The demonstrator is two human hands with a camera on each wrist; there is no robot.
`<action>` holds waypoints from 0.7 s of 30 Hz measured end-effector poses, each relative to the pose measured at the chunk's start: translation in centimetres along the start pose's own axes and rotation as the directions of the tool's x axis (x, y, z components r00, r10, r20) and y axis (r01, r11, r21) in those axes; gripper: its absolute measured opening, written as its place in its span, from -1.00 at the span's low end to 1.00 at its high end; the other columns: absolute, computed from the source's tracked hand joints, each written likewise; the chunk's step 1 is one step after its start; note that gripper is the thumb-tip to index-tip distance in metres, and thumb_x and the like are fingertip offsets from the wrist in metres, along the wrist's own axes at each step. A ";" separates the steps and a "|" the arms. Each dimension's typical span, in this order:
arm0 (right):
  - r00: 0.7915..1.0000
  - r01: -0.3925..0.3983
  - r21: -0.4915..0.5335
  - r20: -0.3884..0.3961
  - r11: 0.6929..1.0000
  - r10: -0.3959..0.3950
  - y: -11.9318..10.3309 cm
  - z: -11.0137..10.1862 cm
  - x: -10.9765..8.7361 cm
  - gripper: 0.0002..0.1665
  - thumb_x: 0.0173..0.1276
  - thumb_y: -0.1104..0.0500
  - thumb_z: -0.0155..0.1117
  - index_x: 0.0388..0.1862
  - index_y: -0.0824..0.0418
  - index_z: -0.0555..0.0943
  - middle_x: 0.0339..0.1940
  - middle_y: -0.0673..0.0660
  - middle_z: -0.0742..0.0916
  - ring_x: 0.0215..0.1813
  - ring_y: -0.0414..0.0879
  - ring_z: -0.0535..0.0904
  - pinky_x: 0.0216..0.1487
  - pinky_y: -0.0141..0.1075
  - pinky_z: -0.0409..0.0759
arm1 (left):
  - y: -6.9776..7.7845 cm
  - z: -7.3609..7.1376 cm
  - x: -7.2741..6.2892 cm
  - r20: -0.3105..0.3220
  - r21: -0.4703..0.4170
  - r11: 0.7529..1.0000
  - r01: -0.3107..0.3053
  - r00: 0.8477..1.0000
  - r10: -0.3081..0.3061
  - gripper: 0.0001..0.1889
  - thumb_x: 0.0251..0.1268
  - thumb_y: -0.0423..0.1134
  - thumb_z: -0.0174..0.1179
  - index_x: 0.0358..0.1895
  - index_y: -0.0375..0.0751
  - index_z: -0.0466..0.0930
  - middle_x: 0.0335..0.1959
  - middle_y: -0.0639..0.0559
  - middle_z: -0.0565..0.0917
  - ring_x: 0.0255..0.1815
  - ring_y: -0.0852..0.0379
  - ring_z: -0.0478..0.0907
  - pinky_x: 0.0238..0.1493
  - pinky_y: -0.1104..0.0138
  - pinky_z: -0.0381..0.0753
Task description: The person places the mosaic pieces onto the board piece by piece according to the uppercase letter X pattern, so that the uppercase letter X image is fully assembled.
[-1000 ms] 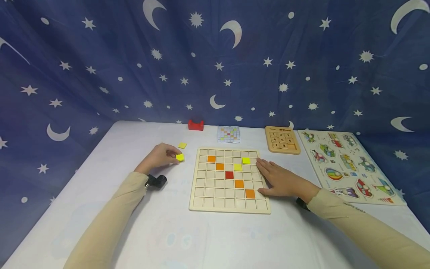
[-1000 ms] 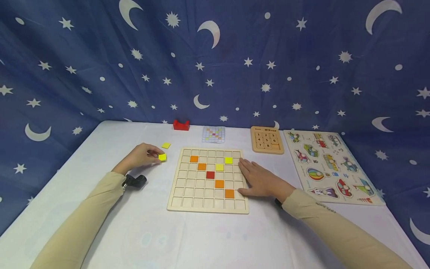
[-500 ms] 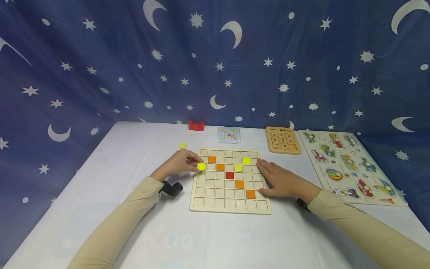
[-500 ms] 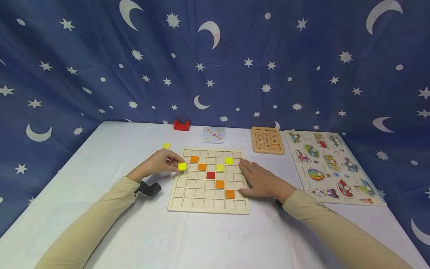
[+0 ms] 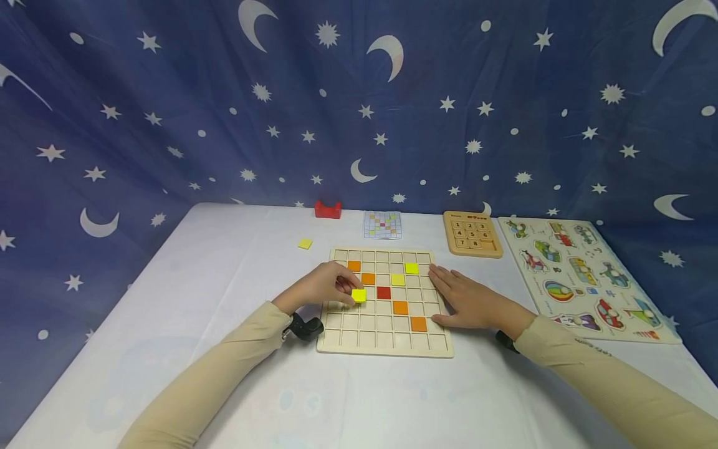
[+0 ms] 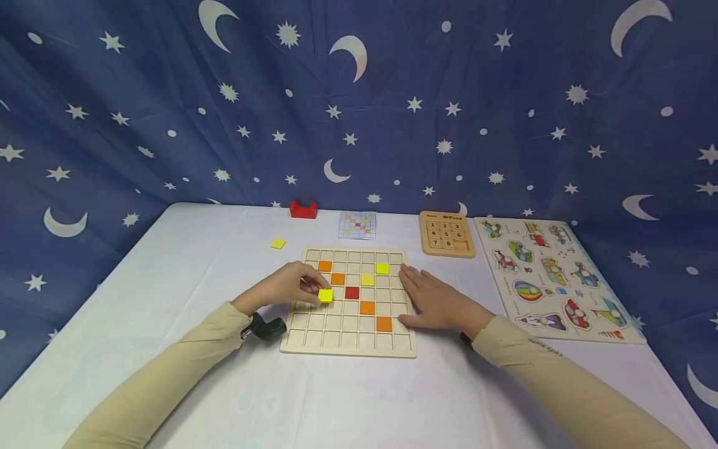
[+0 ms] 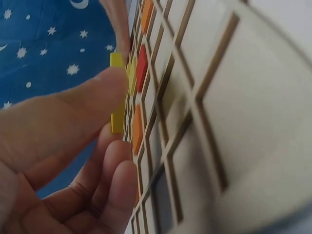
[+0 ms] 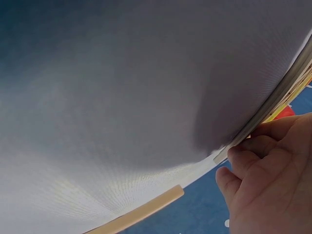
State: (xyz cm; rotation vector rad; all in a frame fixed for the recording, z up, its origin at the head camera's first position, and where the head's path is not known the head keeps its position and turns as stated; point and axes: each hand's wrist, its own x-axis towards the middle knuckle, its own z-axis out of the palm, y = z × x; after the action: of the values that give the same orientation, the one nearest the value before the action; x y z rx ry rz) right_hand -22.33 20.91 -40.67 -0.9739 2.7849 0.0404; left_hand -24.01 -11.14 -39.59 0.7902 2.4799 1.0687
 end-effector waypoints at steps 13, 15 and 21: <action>1.000 -0.008 0.017 0.013 1.000 0.008 0.0 -0.1 -0.1 0.10 0.26 -0.37 0.02 0.48 0.36 0.00 0.53 0.28 0.09 0.53 0.14 0.02 0.49 0.02 0.08 | 1.0 1.6 0.8 0.033 0.061 0.998 -0.002 0.999 0.000 -0.73 -0.08 -0.37 0.43 -0.22 -0.27 0.70 -0.41 0.02 0.66 -0.43 0.29 0.43 -0.34 0.56 0.50; 1.000 -0.013 0.019 0.018 1.000 0.012 -0.1 -0.1 -0.1 0.11 0.26 -0.37 0.02 0.48 0.35 -0.01 0.53 0.27 0.09 0.54 0.13 0.02 0.49 0.01 0.07 | 1.0 1.7 0.9 0.033 0.066 0.998 0.000 0.999 -0.002 -0.73 -0.08 -0.37 0.43 -0.22 -0.26 0.70 -0.40 0.02 0.66 -0.43 0.29 0.43 -0.35 0.56 0.49; 0.999 -0.023 0.024 0.028 0.999 0.023 -0.2 -0.4 -0.1 0.11 0.26 -0.38 0.02 0.49 0.35 -0.02 0.54 0.27 0.08 0.54 0.14 0.00 0.49 0.01 0.06 | 0.8 1.9 1.0 0.031 0.074 0.997 -0.006 1.000 0.004 -0.75 -0.09 -0.38 0.44 -0.24 -0.24 0.70 -0.40 0.03 0.66 -0.43 0.29 0.42 -0.36 0.57 0.48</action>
State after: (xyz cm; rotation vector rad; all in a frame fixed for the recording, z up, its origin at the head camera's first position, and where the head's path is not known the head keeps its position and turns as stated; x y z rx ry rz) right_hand -22.17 20.78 -40.28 -0.9289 2.7651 0.0231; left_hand -23.57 -9.00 -40.30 0.8289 2.5051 0.9640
